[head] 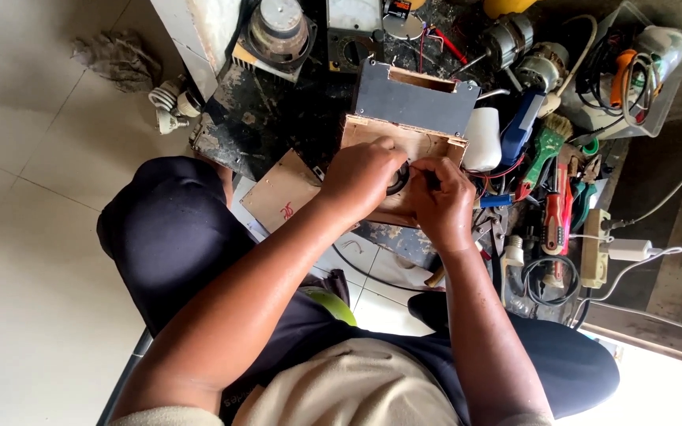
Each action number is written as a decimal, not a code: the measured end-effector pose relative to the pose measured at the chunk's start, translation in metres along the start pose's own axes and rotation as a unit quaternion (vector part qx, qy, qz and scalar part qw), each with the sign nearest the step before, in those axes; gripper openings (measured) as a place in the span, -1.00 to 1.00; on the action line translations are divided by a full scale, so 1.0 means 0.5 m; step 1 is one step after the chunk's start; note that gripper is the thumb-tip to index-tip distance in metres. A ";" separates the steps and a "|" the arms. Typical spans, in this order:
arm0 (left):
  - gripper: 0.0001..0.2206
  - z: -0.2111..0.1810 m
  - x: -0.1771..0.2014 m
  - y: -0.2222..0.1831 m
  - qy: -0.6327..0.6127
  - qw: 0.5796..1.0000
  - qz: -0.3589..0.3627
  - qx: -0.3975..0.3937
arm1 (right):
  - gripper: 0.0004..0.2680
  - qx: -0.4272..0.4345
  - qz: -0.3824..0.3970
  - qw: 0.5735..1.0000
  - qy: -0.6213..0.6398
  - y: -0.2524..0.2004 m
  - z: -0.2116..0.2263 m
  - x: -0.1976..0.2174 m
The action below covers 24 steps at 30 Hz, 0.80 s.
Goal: Assembling a small speaker by connecting a circuit board to internal wiring and fitting it into a wooden housing.
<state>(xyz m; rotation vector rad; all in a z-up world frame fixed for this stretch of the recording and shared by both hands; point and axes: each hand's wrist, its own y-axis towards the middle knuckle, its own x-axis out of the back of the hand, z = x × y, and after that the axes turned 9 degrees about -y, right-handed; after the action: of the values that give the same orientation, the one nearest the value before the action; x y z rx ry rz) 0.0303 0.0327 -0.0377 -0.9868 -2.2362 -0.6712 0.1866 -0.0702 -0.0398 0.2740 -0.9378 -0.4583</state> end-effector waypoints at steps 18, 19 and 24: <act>-0.83 -0.006 0.033 0.004 -0.076 0.997 0.018 -0.006 | -0.88 0.000 0.020 1.000 -0.002 0.010 0.023 0.014; -0.83 -0.002 0.030 0.003 -0.081 0.997 0.020 -0.006 | -0.89 0.000 0.021 1.000 -0.010 0.009 0.024 0.013; -0.87 0.003 0.027 0.003 -0.078 0.997 0.020 0.004 | -0.89 -0.006 0.039 0.999 -0.024 0.004 0.017 0.011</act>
<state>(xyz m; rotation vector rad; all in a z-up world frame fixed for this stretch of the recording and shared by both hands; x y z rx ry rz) 0.0236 0.0411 -0.0290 -1.1105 -2.3437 -0.5847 0.1827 -0.0714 -0.0303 0.2163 -0.9883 -0.4004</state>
